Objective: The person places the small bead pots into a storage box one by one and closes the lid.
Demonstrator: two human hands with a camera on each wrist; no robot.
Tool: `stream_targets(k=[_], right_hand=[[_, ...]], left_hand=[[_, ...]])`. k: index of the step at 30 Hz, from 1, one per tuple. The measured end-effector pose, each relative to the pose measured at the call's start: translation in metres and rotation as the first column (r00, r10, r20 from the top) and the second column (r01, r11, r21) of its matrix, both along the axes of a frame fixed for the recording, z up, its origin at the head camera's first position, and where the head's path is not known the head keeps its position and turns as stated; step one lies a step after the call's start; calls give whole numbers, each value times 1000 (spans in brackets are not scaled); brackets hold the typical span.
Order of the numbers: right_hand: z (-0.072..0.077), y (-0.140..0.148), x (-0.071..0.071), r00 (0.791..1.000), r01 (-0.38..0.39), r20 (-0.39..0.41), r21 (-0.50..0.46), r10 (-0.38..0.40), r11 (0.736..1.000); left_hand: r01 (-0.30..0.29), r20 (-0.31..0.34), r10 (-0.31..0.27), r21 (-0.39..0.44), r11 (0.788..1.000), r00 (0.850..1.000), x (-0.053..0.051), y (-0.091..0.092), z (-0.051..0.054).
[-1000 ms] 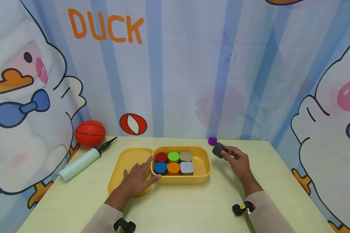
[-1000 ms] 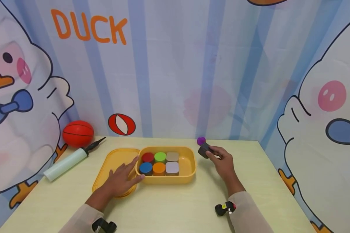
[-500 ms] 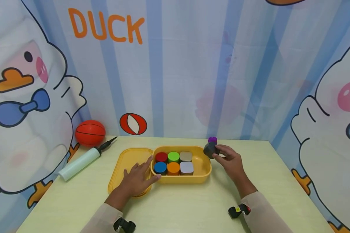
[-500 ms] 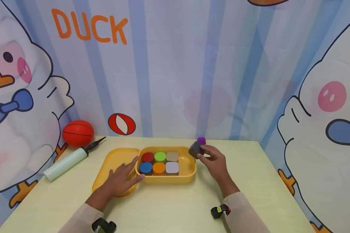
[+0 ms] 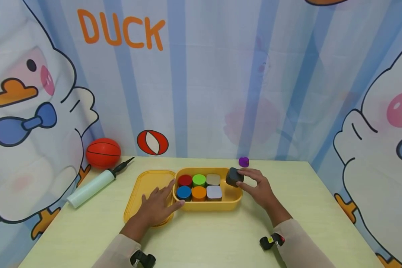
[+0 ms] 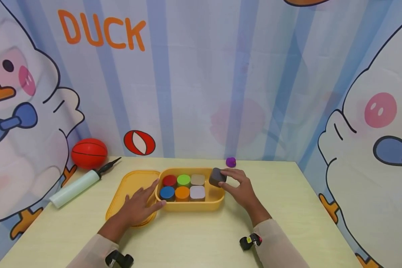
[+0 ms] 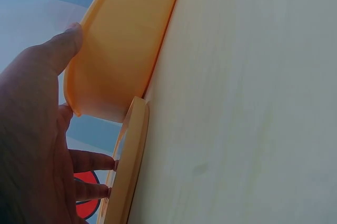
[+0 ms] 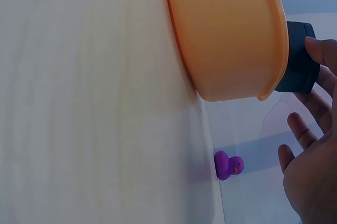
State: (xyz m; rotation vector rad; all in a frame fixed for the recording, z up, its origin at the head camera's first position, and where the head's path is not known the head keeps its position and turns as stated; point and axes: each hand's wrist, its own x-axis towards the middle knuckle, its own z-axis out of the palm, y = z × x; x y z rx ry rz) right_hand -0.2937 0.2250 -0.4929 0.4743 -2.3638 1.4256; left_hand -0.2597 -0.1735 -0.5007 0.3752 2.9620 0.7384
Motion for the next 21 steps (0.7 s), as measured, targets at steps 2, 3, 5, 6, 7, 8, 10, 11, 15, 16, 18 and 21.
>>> stream_targets(k=[2,3,5,6,7,8,10,11,15,16,18,21], right_hand=[[-1,0,-1,1000,-14,15,16,14,1000],[-1,0,-2,1000,-19,21,28,18,999],[-3,0,-3,999,-37,29,31,36,999],[-3,0,-4,999,-43,28,34,42,999],[-3,0,-4,999,-47,26,39,46,998],[-4,0,-4,998,-52,21,43,51,998],[-4,0,-5,998,-58,18,42,57,997],[-4,0,-5,998,-58,17,49,58,997],[-6,-1,-5,998,-59,19,80,58,995],[-6,-1,-5,998,-58,16,91,57,994],[-6,-2,-5,998,-56,5,118,56,991],[-6,-4,-5,998,-65,-3,138,66,988]], left_hand=[[-1,2,1,0,1000,1000,0,0,-1],[0,3,0,-1,1000,1000,0,0,-1],[-1,2,1,-3,1000,1000,0,0,-1],[0,2,0,-3,1000,1000,0,0,-2],[0,1,0,-1,1000,1000,-1,0,-2],[0,0,0,0,1000,1000,-1,0,-2],[2,-4,-2,2,1000,1000,-1,0,-2],[2,-5,-2,2,1000,1000,-1,-1,-2],[2,-8,-2,-4,1000,1000,-2,-1,-2],[2,-8,-2,-5,1000,1000,-2,-1,-2],[1,-7,-1,-5,1000,1000,-2,-1,-2],[0,-5,0,-3,1000,1000,-1,-1,-2]])
